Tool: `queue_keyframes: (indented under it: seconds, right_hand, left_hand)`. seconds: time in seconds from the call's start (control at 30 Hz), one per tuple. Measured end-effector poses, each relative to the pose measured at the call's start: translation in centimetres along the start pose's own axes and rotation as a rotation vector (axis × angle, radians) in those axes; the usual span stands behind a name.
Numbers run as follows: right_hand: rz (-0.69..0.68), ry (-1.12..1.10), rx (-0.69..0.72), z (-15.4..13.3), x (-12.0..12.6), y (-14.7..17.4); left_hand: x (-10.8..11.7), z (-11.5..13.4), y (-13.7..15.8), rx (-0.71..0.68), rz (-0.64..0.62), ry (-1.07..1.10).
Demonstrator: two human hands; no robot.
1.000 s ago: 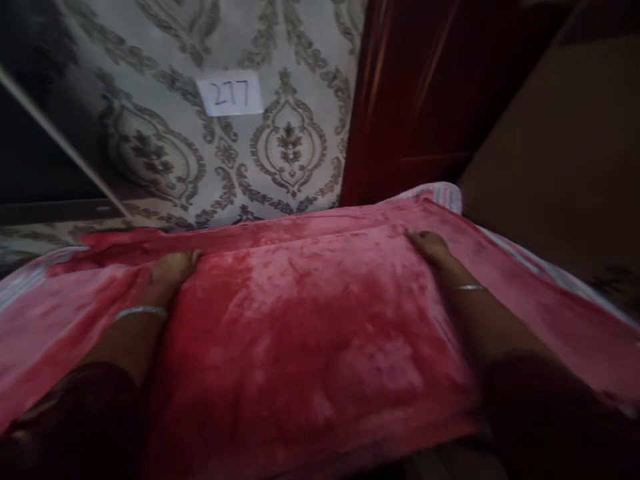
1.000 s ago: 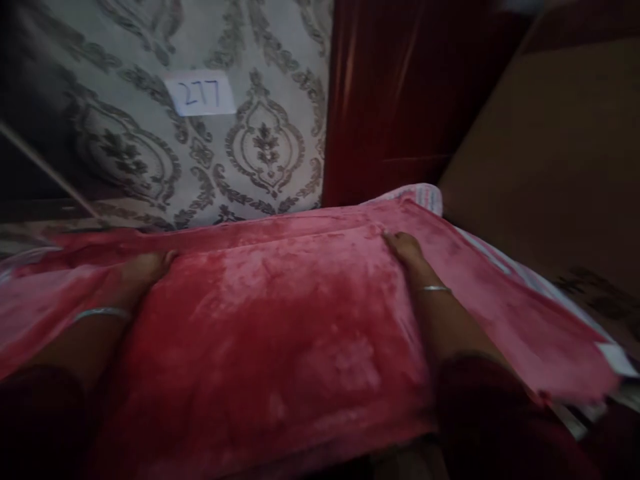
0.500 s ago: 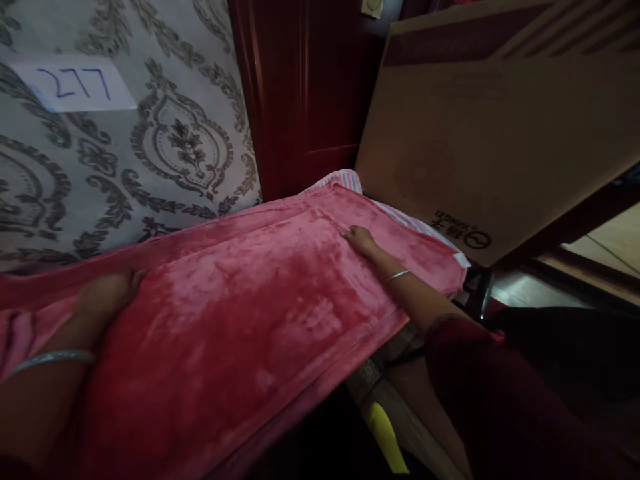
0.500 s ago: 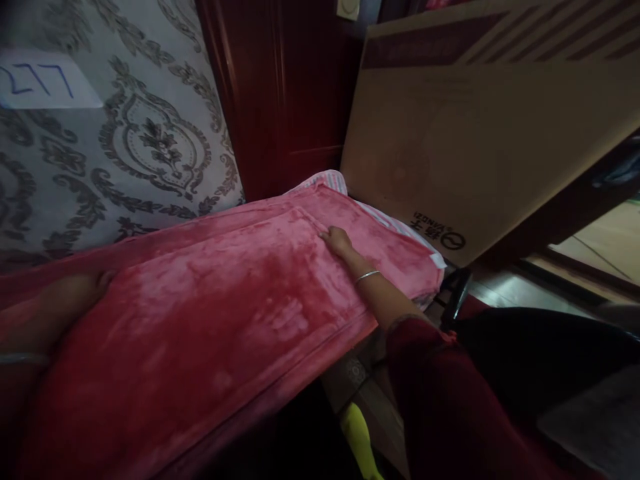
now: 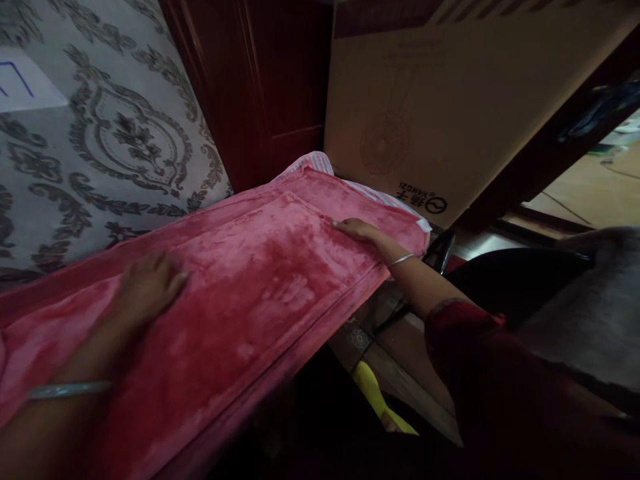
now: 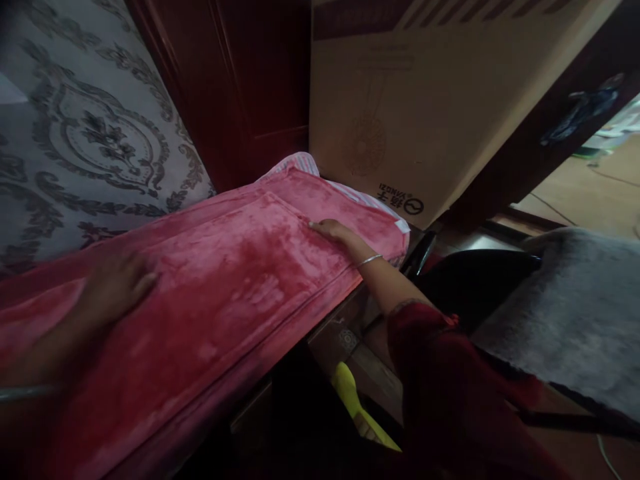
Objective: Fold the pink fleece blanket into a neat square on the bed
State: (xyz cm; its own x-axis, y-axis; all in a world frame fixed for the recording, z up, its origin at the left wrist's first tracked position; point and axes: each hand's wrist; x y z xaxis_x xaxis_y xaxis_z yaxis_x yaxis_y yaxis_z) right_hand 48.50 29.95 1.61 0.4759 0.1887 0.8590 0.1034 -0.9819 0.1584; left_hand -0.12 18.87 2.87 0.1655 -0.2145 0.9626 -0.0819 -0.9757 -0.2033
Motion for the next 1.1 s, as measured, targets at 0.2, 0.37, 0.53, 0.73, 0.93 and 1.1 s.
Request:
queue_keyframes:
  seconds: [0.2, 0.37, 0.53, 0.73, 0.93, 1.1]
  right_hand:
    - [0.024, 0.209, -0.033, 1.6, -0.8, 4.6]
    - [0.172, 0.326, -0.011, 2.7, -2.5, 6.1]
    - [0.244, 0.324, 0.042, 3.9, -3.1, 6.4]
    - [0.284, 0.319, 0.008, 3.7, -3.5, 7.0]
    - [0.283, 0.351, -0.007, 4.0, -3.9, 7.5]
    - [0.294, 0.354, 0.004, 4.2, -4.0, 7.4]
  left_hand:
    - [-0.7, 10.6, 3.7, -0.414, -0.049, 0.138]
    - [-2.0, 12.8, 5.1, -0.482, 0.025, 0.184]
    - [-2.7, 12.4, 5.1, -0.483, 0.028, 0.197]
    - [-2.0, 13.0, 4.9, -0.452, -0.042, 0.236]
    - [1.0, 13.2, 8.4, -0.370, -0.207, 0.301]
    - [1.4, 11.9, 17.0, -0.281, -0.072, 0.322]
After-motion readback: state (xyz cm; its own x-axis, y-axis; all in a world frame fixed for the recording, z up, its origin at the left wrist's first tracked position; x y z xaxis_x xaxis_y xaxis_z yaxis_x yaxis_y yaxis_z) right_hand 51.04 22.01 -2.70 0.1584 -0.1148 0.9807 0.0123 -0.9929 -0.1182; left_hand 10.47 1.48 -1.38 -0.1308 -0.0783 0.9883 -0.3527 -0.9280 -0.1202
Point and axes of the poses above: each hand's wrist, its own y-axis away from the middle knuckle, its own x-axis out of the back of the hand, z = x × y, and after that the axes turned 2 degrees about z, right-handed
